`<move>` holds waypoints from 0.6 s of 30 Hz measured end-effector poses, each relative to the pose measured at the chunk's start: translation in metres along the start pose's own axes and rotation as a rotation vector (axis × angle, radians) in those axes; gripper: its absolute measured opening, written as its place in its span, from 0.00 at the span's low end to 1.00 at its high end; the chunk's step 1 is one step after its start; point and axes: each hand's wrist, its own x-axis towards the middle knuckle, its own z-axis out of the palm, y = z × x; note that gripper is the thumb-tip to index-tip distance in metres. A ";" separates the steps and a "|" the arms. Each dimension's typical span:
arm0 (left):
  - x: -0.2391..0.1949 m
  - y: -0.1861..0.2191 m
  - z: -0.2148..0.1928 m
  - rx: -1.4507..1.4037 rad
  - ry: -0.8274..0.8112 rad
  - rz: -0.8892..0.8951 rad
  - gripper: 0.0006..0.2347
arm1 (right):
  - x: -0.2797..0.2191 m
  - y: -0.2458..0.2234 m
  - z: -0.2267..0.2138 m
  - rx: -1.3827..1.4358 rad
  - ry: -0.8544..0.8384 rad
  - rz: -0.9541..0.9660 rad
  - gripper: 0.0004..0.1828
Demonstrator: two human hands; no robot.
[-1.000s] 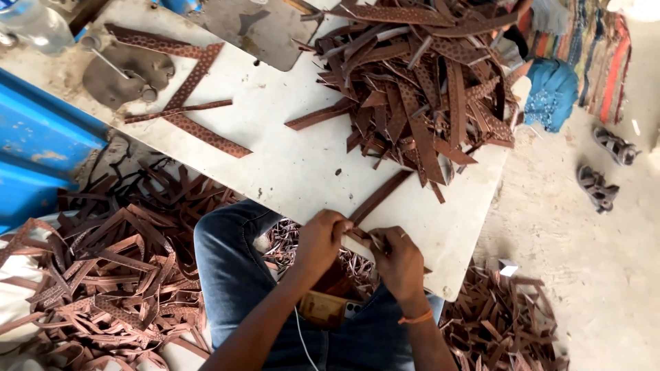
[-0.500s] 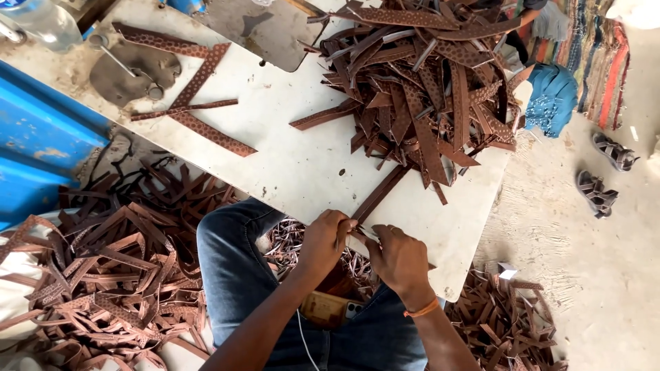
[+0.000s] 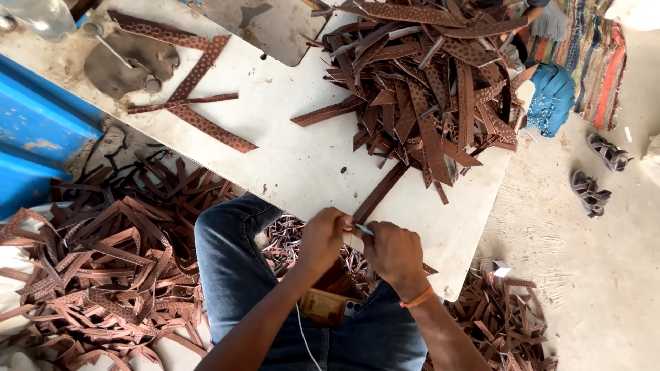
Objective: Manually trimming excess material from brown leather shoe straps using a small handheld blade.
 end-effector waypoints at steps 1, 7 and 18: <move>0.001 -0.004 -0.002 -0.120 -0.030 -0.036 0.09 | -0.002 0.001 -0.001 0.092 0.106 -0.051 0.15; 0.002 -0.002 -0.008 -0.335 -0.072 -0.039 0.09 | -0.006 0.009 0.006 0.181 0.256 -0.124 0.14; 0.003 -0.004 -0.012 -0.229 -0.081 -0.033 0.08 | 0.002 0.000 0.000 0.064 0.191 -0.170 0.12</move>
